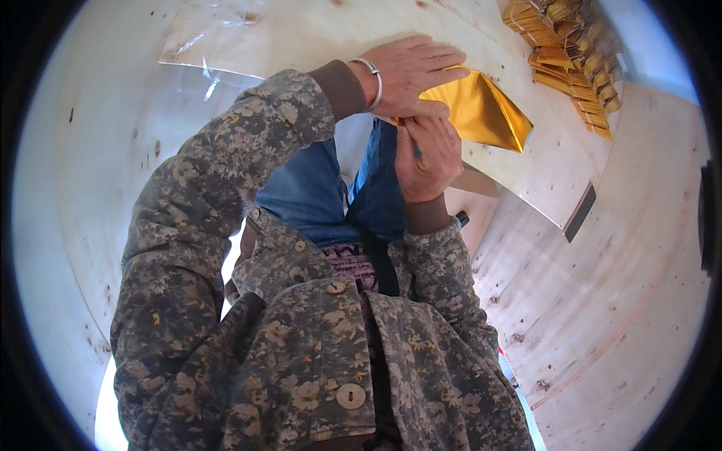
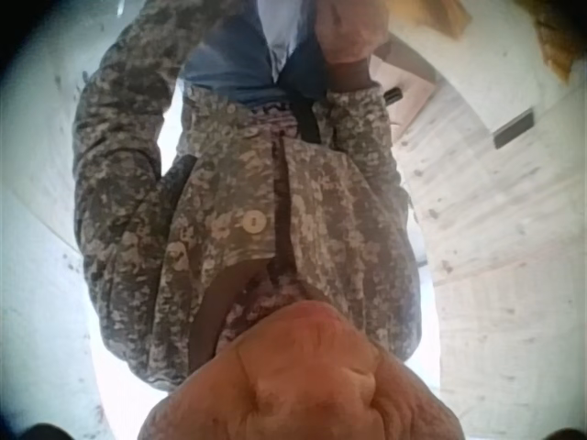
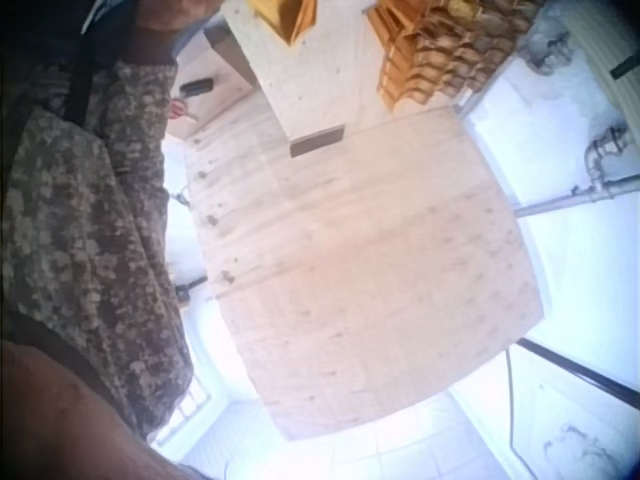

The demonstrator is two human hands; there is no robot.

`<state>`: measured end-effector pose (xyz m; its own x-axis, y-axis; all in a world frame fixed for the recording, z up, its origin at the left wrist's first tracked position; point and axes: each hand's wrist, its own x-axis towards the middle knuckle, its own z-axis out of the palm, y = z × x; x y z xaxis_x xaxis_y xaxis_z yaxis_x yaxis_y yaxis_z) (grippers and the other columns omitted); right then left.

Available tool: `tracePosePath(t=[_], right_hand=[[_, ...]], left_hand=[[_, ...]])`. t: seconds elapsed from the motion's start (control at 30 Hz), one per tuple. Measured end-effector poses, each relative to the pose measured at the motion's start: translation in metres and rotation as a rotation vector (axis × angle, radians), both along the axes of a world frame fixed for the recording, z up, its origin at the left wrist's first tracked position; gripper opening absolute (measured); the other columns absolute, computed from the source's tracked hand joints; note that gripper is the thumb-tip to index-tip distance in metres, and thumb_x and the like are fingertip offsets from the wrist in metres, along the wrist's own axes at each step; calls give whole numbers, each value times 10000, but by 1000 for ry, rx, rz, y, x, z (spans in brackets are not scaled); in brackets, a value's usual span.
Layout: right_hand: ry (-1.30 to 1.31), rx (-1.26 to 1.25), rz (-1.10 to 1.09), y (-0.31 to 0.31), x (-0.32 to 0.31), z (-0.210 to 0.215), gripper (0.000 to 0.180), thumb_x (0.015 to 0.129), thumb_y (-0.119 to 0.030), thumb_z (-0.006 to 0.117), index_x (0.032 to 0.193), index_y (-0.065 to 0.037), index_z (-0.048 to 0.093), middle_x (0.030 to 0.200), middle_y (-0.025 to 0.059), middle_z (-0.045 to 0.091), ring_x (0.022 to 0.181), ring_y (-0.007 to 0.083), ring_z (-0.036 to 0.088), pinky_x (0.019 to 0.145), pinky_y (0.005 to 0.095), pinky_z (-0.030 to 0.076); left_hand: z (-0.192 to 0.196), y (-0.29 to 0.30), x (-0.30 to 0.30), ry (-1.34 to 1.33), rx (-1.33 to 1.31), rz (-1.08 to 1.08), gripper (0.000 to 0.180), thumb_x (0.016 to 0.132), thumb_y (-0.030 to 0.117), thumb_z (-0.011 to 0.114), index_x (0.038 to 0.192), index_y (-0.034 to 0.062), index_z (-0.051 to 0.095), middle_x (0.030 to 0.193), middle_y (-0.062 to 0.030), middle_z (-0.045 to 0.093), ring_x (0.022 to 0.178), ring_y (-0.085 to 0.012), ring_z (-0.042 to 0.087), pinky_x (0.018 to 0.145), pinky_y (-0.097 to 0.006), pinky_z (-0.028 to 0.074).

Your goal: The person folds a gold-colored sheet of paper into a triangular shape by hand on a wooden table. They repeatedly crease and adjust the folds, then place the finished piece among other similar folded items.

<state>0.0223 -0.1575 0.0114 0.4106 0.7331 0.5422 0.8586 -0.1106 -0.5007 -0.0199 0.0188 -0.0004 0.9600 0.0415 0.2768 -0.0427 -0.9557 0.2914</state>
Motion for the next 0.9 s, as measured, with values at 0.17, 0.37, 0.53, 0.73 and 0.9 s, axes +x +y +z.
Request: tracePosePath(t=[0.17, 0.37, 0.53, 0.73, 0.9], right_hand=[[-2, -19, -11, 0, 0, 3, 109, 778, -44, 780, 885, -57, 764, 1015, 110, 763, 1059, 257, 716, 985, 400, 495], [171, 19, -83, 4, -1, 9, 94, 786, -34, 771, 877, -19, 755, 954, 149, 762, 982, 307, 739, 881, 384, 558], [702, -53, -258, 10, 2, 25, 99, 820, -59, 772, 853, 30, 745, 768, 88, 739, 733, 129, 684, 694, 270, 542], [1009, -136, -265, 19, 30, 41, 127, 856, -79, 762, 856, 47, 747, 731, 20, 708, 684, 41, 578, 631, 208, 479], [1126, -157, -250, 22, 46, 48, 124, 881, -72, 747, 898, 51, 752, 785, 14, 716, 710, 46, 595, 661, 201, 485]], left_hand=[[2, 0, 2, 17, -39, 24, 616, 1041, 422, 412, 1524, 41, 383, 1592, -158, 366, 1485, -284, 318, 1226, -426, 222], [21, 27, -21, -106, -608, 87, 415, 1053, 236, 405, 1392, 68, 573, 1409, -181, 560, 1313, -316, 506, 1149, -394, 360], [23, 16, -65, -167, -391, 141, 298, 823, 285, 783, 1048, 101, 717, 1095, -87, 668, 1093, -293, 599, 1000, -421, 444], [17, 1, -53, -267, -295, 270, 230, 847, 273, 760, 993, 99, 724, 1049, -85, 665, 1042, -291, 598, 925, -429, 450], [15, 0, -38, -258, -277, 336, 230, 882, 321, 709, 892, 93, 736, 973, -64, 661, 963, -278, 592, 857, -435, 442]])
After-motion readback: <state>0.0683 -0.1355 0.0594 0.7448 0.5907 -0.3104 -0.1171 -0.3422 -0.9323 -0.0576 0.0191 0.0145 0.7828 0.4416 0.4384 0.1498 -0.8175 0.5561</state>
